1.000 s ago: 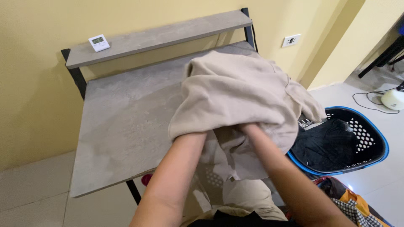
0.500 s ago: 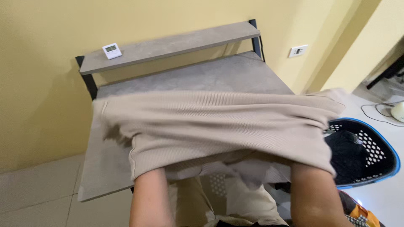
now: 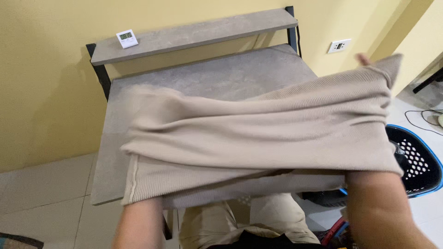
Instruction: The person folds several garments one by one on a small gray table. They retrieve items from a blue laundry basket, unfold and smooth each piece, fold it neatly, and place it into a red basket. Items include a dark gray hoodie, a patterned blue shirt, an orange t-shirt, and a beige sweater.
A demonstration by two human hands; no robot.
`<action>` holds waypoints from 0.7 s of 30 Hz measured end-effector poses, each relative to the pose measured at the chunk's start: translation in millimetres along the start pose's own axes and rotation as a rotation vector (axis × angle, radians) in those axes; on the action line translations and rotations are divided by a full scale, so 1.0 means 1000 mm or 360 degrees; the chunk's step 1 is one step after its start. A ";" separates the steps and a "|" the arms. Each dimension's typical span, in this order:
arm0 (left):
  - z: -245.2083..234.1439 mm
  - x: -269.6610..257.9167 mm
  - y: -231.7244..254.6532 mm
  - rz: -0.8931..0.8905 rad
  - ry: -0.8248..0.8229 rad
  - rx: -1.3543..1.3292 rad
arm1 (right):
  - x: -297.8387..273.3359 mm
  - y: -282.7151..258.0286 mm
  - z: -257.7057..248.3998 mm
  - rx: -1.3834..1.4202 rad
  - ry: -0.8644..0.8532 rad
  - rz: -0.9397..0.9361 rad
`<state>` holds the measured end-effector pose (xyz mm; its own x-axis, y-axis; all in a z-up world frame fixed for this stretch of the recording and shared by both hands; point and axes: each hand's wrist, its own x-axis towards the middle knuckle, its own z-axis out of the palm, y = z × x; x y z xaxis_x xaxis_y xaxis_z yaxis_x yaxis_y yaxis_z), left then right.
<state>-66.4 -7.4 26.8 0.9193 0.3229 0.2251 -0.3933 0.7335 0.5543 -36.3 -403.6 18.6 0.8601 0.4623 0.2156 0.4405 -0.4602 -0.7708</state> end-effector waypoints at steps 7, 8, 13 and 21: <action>0.021 -0.024 -0.065 -0.0288 -0.0188 -0.0301 | -0.013 -0.012 0.039 -0.0095 -0.0318 0.0099; 0.022 -0.029 -0.070 -0.0319 -0.0203 -0.0340 | -0.014 -0.012 0.038 -0.0076 -0.0350 0.0129; 0.023 -0.030 -0.074 -0.0365 -0.0318 -0.0501 | -0.007 -0.004 0.027 0.0268 -0.0530 0.0337; -0.015 0.005 0.019 -0.0097 -0.0016 0.0678 | 0.012 0.089 -0.067 0.1632 -0.1252 0.0758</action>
<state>-68.9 17.0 26.3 0.9416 0.2793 0.1881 -0.2992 0.4382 0.8476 30.4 -489.5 -7.0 0.3512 0.8801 -0.3196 -0.5334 -0.0924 -0.8408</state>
